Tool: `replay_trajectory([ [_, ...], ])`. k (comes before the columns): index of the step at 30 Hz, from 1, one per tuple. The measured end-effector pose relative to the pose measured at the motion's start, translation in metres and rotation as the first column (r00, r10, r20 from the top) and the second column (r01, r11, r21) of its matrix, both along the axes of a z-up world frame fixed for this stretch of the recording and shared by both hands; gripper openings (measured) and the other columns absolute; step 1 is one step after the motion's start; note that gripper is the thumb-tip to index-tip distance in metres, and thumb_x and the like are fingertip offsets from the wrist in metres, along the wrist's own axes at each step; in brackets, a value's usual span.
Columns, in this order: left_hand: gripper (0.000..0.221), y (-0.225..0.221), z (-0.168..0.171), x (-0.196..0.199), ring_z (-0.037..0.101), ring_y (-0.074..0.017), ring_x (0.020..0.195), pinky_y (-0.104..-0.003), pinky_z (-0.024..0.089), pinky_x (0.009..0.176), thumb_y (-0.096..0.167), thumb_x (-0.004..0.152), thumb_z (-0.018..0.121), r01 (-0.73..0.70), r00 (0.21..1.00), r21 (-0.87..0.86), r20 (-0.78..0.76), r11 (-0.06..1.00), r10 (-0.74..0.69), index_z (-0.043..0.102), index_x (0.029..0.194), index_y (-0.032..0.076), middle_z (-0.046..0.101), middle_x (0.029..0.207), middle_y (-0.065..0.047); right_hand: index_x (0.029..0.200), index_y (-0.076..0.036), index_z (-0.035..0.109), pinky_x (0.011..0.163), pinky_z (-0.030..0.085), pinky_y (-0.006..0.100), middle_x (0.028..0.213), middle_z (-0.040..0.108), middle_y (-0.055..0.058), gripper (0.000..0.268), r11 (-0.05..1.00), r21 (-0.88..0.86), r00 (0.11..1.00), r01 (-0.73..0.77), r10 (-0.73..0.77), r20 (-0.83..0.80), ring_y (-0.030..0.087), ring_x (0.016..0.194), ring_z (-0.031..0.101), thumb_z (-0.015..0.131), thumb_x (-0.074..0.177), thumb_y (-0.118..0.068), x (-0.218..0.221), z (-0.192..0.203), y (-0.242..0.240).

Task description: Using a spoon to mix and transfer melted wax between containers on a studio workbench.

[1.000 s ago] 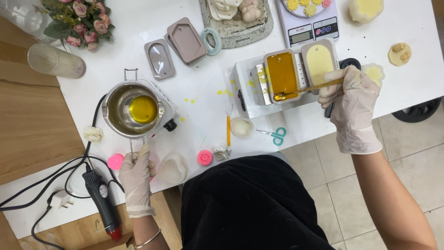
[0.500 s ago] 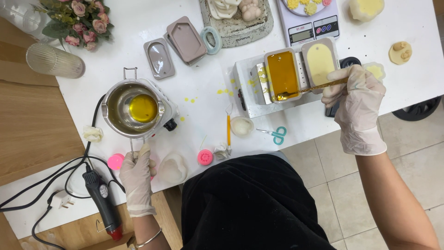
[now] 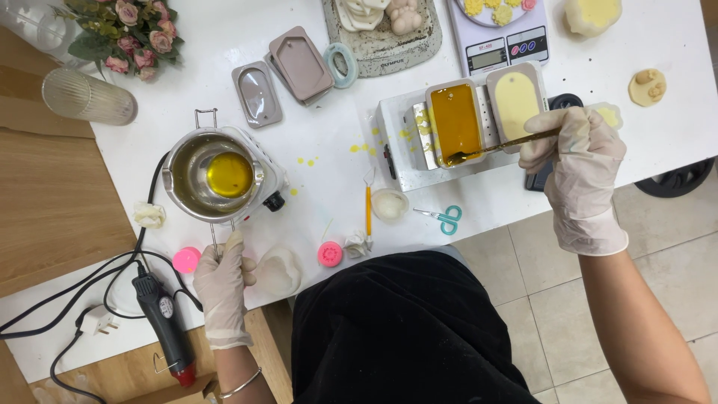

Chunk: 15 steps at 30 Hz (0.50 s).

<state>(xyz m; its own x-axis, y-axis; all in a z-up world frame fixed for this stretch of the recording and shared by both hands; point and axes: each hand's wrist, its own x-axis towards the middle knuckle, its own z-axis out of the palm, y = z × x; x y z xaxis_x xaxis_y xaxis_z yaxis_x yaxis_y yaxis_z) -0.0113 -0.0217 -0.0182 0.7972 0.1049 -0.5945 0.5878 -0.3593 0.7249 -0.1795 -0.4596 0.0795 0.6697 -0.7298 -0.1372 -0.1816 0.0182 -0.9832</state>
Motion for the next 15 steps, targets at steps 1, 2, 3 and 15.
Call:
replay_trajectory([
  [1, 0.034, -0.001, 0.0, 0.0, 0.049, -0.0104, 0.046, -0.024, 0.039, 0.045, 0.037, 0.094, 0.074, -0.003, 1.0, 0.0, 0.0, 1.0, 0.003, 0.06, 0.085, 0.008, 0.061, 0.063, -0.004, 0.107, 0.001, 0.064, 0.062, 0.051, 0.026, 0.078, 0.064, 0.006, 0.043, 1.0, 0.0, 1.0, -0.003, 0.003, 0.0, 0.013, 0.066, 0.059, 0.048, 0.12, -0.037, -0.002, -0.001, -0.001],
  [2, 0.033, -0.002, 0.0, -0.001, 0.049, -0.0104, 0.045, -0.025, 0.039, 0.045, 0.036, 0.094, 0.073, -0.011, 1.0, -0.007, -0.002, 1.0, 0.011, 0.06, 0.085, 0.008, 0.06, 0.062, -0.004, 0.106, 0.002, 0.064, 0.064, 0.051, 0.026, 0.077, 0.064, 0.006, 0.045, 1.0, -0.012, 1.0, 0.002, -0.002, -0.005, 0.013, 0.068, 0.059, 0.049, 0.121, -0.037, -0.004, -0.001, -0.003],
  [3, 0.032, -0.003, 0.0, -0.001, 0.049, -0.0105, 0.045, -0.025, 0.039, 0.044, 0.036, 0.094, 0.073, -0.018, 1.0, -0.013, -0.004, 1.0, 0.018, 0.06, 0.085, 0.008, 0.059, 0.061, -0.003, 0.104, 0.003, 0.064, 0.065, 0.05, 0.026, 0.075, 0.064, 0.006, 0.046, 1.0, -0.025, 1.0, 0.008, -0.008, -0.01, 0.013, 0.069, 0.059, 0.049, 0.122, -0.037, -0.006, -0.002, -0.004],
  [15, 0.03, -0.002, -0.005, -0.005, 0.049, -0.0105, 0.046, -0.024, 0.039, 0.045, 0.034, 0.095, 0.073, -0.039, 0.999, 0.007, 0.005, 0.999, 0.039, 0.062, 0.087, 0.008, 0.059, 0.063, -0.002, 0.106, 0.003, 0.06, 0.064, 0.051, 0.025, 0.076, 0.063, 0.007, 0.048, 0.999, -0.05, 1.0, -0.015, 0.016, 0.008, 0.012, 0.066, 0.059, 0.047, 0.122, -0.04, -0.013, -0.001, -0.025],
])
